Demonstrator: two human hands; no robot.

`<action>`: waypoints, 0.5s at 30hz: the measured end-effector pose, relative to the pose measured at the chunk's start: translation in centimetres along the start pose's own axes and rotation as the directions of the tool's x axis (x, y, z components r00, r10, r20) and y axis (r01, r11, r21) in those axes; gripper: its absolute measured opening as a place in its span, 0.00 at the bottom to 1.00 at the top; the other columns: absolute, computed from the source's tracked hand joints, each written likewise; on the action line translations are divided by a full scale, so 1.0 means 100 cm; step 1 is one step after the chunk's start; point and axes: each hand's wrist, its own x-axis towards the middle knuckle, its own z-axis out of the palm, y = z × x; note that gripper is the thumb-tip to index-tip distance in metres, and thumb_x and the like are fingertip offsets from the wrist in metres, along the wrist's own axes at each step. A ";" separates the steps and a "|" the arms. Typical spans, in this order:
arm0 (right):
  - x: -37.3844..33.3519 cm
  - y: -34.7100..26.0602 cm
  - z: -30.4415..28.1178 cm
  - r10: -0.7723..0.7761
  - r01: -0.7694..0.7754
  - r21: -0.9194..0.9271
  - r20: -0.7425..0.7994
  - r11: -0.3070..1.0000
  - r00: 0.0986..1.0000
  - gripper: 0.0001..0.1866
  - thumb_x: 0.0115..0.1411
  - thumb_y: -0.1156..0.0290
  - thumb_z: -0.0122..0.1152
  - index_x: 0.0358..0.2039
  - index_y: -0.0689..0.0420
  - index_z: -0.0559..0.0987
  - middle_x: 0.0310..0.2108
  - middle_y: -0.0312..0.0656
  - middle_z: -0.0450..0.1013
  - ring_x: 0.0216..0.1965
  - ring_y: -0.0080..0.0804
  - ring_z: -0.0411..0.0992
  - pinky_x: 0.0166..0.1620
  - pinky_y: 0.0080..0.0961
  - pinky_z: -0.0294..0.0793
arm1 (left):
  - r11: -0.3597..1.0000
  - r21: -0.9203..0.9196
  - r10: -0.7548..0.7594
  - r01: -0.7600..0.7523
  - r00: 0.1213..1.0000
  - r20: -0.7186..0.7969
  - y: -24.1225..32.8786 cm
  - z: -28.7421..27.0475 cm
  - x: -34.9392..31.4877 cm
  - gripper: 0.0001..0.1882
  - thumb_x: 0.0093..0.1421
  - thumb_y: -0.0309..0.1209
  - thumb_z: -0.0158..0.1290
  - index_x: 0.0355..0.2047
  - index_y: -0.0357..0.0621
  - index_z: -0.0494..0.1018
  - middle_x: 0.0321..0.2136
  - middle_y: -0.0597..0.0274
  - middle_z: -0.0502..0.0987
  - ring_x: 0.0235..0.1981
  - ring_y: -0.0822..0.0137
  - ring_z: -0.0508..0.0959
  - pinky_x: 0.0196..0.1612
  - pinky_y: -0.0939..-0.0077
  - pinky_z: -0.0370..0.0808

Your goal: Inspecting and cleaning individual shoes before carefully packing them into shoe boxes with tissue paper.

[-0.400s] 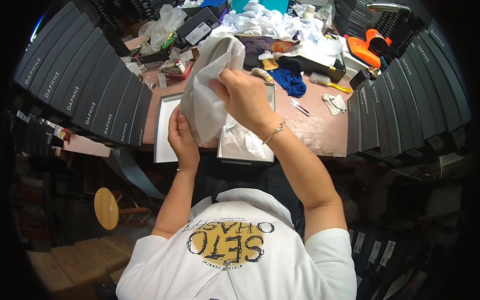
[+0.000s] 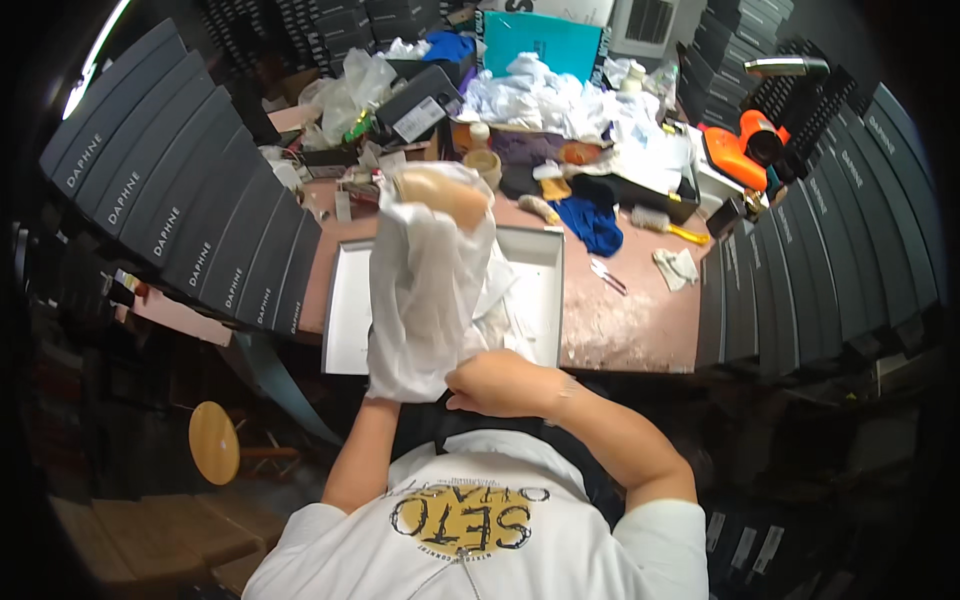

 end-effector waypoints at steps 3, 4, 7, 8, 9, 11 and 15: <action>-0.043 0.010 -0.061 0.236 -0.073 0.259 -0.686 0.963 0.688 0.19 0.47 0.66 0.72 0.34 0.63 0.75 0.33 0.42 0.75 0.35 0.36 0.74 0.39 0.30 0.73 | 0.718 -0.587 -0.315 0.374 0.927 0.206 -0.009 -0.036 0.006 0.18 0.67 0.33 0.43 0.52 0.35 0.69 0.43 0.57 0.76 0.43 0.66 0.78 0.48 0.74 0.76; -0.036 0.018 -0.072 0.124 0.060 0.221 -0.728 0.973 0.674 0.22 0.48 0.64 0.72 0.39 0.63 0.74 0.34 0.45 0.75 0.37 0.38 0.74 0.40 0.33 0.73 | 0.793 -0.483 -0.314 0.371 0.929 0.198 -0.012 -0.042 0.007 0.17 0.68 0.34 0.43 0.51 0.35 0.70 0.41 0.58 0.77 0.40 0.68 0.78 0.46 0.76 0.77; -0.023 0.045 -0.084 -0.066 0.094 0.037 -0.475 0.995 0.878 0.35 0.47 0.51 0.70 0.48 0.61 0.71 0.41 0.52 0.73 0.41 0.49 0.73 0.45 0.35 0.71 | 0.919 -0.172 -0.317 0.356 0.924 0.215 -0.009 -0.054 0.015 0.16 0.68 0.35 0.43 0.46 0.34 0.72 0.35 0.61 0.79 0.34 0.73 0.78 0.39 0.80 0.77; -0.020 0.056 -0.077 -0.023 0.074 0.112 -0.405 0.991 0.914 0.36 0.47 0.48 0.69 0.48 0.61 0.71 0.41 0.53 0.73 0.41 0.51 0.72 0.45 0.36 0.71 | 0.926 -0.116 -0.330 0.360 0.919 0.217 -0.005 -0.058 0.017 0.16 0.68 0.35 0.43 0.44 0.34 0.73 0.33 0.62 0.78 0.33 0.74 0.78 0.37 0.81 0.76; -0.019 0.064 -0.069 0.015 0.049 0.184 -0.329 0.982 0.944 0.37 0.47 0.46 0.68 0.49 0.61 0.71 0.41 0.54 0.73 0.42 0.52 0.72 0.45 0.37 0.71 | 0.930 -0.059 -0.343 0.363 0.914 0.218 -0.001 -0.059 0.019 0.17 0.69 0.36 0.43 0.42 0.33 0.74 0.32 0.62 0.78 0.31 0.76 0.77 0.36 0.82 0.75; -0.010 0.078 -0.046 0.094 0.028 0.418 -0.268 0.908 0.959 0.39 0.45 0.53 0.73 0.52 0.62 0.69 0.44 0.53 0.73 0.48 0.46 0.71 0.52 0.34 0.69 | 0.925 -0.048 -0.362 0.377 0.913 0.187 0.003 -0.056 0.026 0.17 0.69 0.37 0.43 0.34 0.35 0.74 0.26 0.67 0.76 0.27 0.78 0.75 0.31 0.83 0.73; -0.005 0.080 -0.005 0.138 0.126 0.669 -0.327 0.732 0.935 0.43 0.44 0.66 0.77 0.58 0.65 0.66 0.50 0.45 0.72 0.54 0.33 0.68 0.59 0.29 0.64 | 0.882 -0.216 -0.412 0.418 0.908 0.075 -0.034 -0.075 0.056 0.17 0.67 0.41 0.46 0.33 0.38 0.73 0.28 0.63 0.76 0.28 0.72 0.75 0.33 0.78 0.74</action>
